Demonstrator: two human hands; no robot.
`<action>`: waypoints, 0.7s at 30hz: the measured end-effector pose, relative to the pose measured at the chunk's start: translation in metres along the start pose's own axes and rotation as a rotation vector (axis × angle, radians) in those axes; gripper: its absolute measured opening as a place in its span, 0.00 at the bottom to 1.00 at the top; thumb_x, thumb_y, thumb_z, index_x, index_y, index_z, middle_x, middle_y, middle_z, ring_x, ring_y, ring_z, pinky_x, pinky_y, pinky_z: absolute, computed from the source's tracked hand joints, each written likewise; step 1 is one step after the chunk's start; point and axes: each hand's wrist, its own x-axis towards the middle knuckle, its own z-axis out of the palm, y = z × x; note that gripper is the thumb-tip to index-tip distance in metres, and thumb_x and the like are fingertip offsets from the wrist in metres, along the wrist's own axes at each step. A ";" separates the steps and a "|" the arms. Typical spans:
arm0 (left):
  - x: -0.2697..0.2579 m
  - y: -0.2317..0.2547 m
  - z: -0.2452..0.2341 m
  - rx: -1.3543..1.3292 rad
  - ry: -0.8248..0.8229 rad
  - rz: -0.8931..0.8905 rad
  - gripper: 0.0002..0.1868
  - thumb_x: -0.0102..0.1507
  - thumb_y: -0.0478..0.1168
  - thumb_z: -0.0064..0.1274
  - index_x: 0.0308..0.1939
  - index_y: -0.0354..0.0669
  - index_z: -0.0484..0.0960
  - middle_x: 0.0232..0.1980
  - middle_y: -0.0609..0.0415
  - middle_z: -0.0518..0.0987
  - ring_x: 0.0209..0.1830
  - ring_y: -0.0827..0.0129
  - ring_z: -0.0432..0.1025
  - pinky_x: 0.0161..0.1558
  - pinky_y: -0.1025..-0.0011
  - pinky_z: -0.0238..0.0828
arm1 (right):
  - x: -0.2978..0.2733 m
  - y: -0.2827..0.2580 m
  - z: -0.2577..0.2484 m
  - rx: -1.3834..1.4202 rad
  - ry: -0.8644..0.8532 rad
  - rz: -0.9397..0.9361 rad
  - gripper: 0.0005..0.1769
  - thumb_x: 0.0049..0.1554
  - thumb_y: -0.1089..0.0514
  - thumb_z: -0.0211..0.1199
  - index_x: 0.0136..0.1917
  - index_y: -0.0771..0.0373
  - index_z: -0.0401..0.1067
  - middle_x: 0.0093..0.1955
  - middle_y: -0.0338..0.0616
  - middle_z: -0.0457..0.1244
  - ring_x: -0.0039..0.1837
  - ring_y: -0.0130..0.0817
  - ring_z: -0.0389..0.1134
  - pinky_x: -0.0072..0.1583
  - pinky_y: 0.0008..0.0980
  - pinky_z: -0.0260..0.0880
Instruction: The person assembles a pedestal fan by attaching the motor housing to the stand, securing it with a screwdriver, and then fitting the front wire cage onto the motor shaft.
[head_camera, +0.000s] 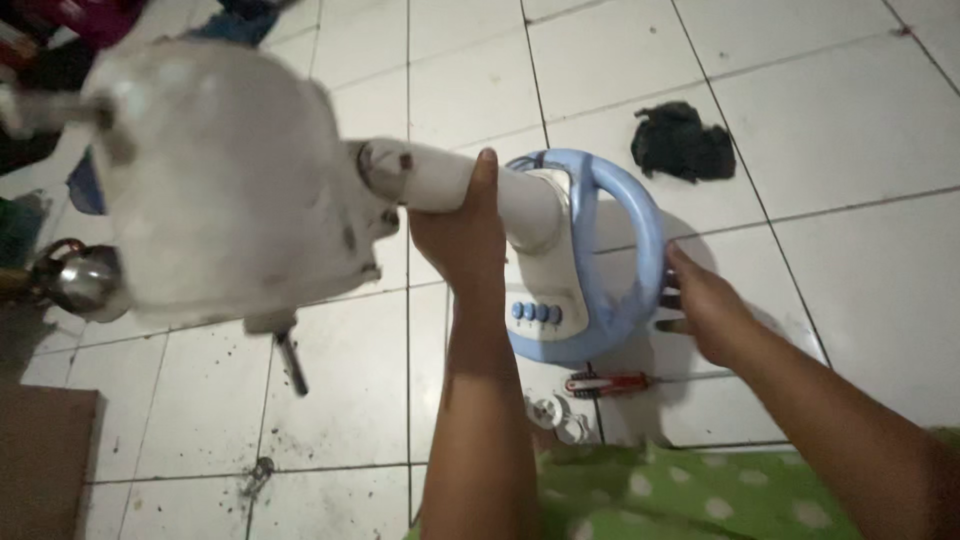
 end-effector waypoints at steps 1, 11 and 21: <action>-0.001 -0.009 0.005 0.026 0.012 -0.007 0.30 0.52 0.51 0.68 0.45 0.29 0.78 0.41 0.43 0.85 0.41 0.56 0.83 0.45 0.61 0.82 | 0.005 0.005 0.004 0.054 0.028 0.050 0.36 0.67 0.34 0.39 0.76 0.59 0.58 0.72 0.55 0.57 0.70 0.48 0.60 0.66 0.53 0.65; -0.005 -0.079 0.034 0.162 -0.166 0.136 0.24 0.61 0.58 0.62 0.41 0.39 0.86 0.40 0.48 0.87 0.38 0.57 0.84 0.43 0.58 0.80 | 0.058 0.018 0.013 -0.118 -0.062 -0.089 0.33 0.63 0.48 0.55 0.77 0.59 0.54 0.62 0.55 0.65 0.56 0.47 0.69 0.56 0.49 0.74; -0.023 -0.141 0.083 0.494 -0.372 0.479 0.17 0.70 0.46 0.48 0.48 0.36 0.84 0.45 0.36 0.83 0.43 0.40 0.76 0.42 0.50 0.72 | 0.104 0.034 -0.020 -0.354 0.068 -0.260 0.29 0.63 0.52 0.55 0.75 0.64 0.64 0.68 0.59 0.66 0.64 0.51 0.69 0.63 0.45 0.70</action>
